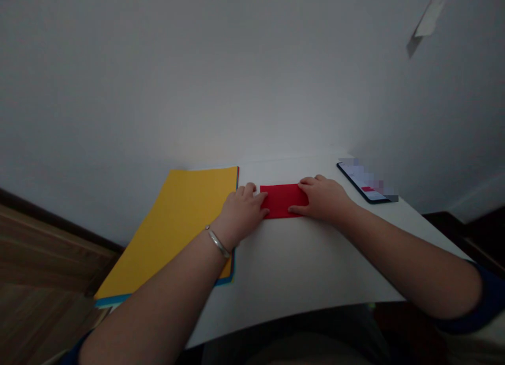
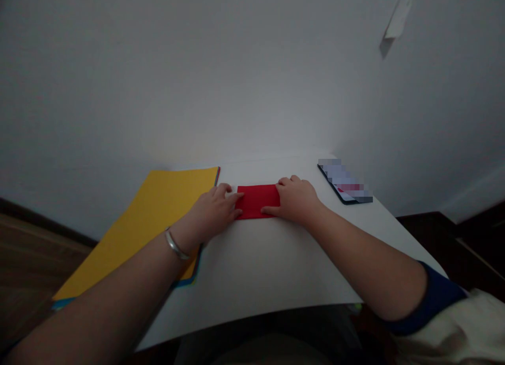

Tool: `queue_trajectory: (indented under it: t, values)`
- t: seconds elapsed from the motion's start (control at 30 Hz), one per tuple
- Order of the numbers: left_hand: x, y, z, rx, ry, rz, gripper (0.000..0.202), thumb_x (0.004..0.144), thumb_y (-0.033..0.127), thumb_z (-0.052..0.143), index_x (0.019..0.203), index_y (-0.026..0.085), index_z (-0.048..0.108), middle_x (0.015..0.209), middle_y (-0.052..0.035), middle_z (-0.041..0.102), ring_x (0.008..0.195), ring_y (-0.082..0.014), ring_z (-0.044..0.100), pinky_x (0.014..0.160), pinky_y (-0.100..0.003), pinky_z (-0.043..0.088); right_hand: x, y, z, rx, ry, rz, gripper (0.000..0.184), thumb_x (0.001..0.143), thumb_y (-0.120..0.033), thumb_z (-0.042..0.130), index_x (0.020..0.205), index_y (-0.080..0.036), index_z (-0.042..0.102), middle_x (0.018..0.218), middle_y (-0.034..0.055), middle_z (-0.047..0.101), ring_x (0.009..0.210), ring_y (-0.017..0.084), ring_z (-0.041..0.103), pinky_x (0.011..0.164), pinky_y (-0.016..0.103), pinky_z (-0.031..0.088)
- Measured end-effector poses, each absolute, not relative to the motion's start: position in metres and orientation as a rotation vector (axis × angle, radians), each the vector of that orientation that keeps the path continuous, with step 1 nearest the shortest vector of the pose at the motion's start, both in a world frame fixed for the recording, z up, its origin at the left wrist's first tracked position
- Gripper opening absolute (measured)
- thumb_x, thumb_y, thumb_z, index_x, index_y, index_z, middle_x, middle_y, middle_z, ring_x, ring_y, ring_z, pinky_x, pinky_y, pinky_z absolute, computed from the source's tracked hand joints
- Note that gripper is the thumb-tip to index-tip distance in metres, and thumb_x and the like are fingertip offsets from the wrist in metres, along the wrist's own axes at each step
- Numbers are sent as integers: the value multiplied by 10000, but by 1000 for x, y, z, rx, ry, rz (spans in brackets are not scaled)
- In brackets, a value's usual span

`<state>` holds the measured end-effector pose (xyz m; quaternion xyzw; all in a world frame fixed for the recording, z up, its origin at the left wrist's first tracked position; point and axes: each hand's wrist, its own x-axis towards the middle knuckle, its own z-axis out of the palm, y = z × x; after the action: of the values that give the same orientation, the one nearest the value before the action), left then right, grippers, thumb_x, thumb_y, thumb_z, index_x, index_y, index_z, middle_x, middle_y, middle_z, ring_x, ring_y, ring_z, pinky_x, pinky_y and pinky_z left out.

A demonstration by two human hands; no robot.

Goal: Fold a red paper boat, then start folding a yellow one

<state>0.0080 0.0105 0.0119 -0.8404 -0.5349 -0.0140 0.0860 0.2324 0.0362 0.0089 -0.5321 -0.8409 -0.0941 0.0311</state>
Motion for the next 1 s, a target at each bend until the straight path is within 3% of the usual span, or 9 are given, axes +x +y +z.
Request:
queue_trajectory:
  t: [0.17, 0.27, 0.47, 0.7, 1.0]
  values:
    - [6, 21, -1, -2563, -1495, -184, 423, 932, 415, 474, 1214, 128, 604, 1505, -141, 381, 1275, -300, 461, 1067, -437, 383, 232, 35, 9, -1632, -2575, -271, 766, 761, -782, 451, 1084, -131, 695, 1194, 171, 645, 1052, 341, 555, 848, 440, 461]
    - [6, 27, -7, -2657, -1444, -184, 502, 967, 419, 393, 1388, 157, 476, 1530, -85, 367, 1387, -304, 331, 1149, -499, 257, 232, 35, 8, -1624, -2562, -271, 764, 761, -779, 453, 1087, -131, 694, 1198, 170, 644, 1053, 340, 551, 849, 443, 462]
    - [6, 31, -16, -2737, -1518, -49, 607, 989, 463, 285, 1502, 139, 281, 1571, -98, 272, 1452, -305, 210, 1154, -533, 226, 232, 35, 7, -1622, -2556, -291, 764, 768, -775, 442, 1103, -134, 687, 1209, 162, 644, 1057, 335, 553, 861, 434, 459]
    - [0, 33, -12, -2719, -1558, 78, 710, 945, 611, 284, 1530, 215, 208, 1591, -82, 203, 1469, -342, 124, 1154, -592, 131, 231, 34, 8, -1648, -2562, -295, 780, 762, -788, 428, 1103, -137, 689, 1216, 159, 645, 1051, 338, 559, 860, 435, 459]
    - [-5, 33, -4, -2745, -1572, 170, 795, 924, 659, 265, 1539, 168, 156, 1598, -51, 165, 1470, -352, 91, 1165, -584, 108, 233, 34, 7, -1574, -2572, -308, 738, 779, -747, 466, 1151, -147, 681, 1246, 153, 634, 1068, 338, 559, 881, 454, 444]
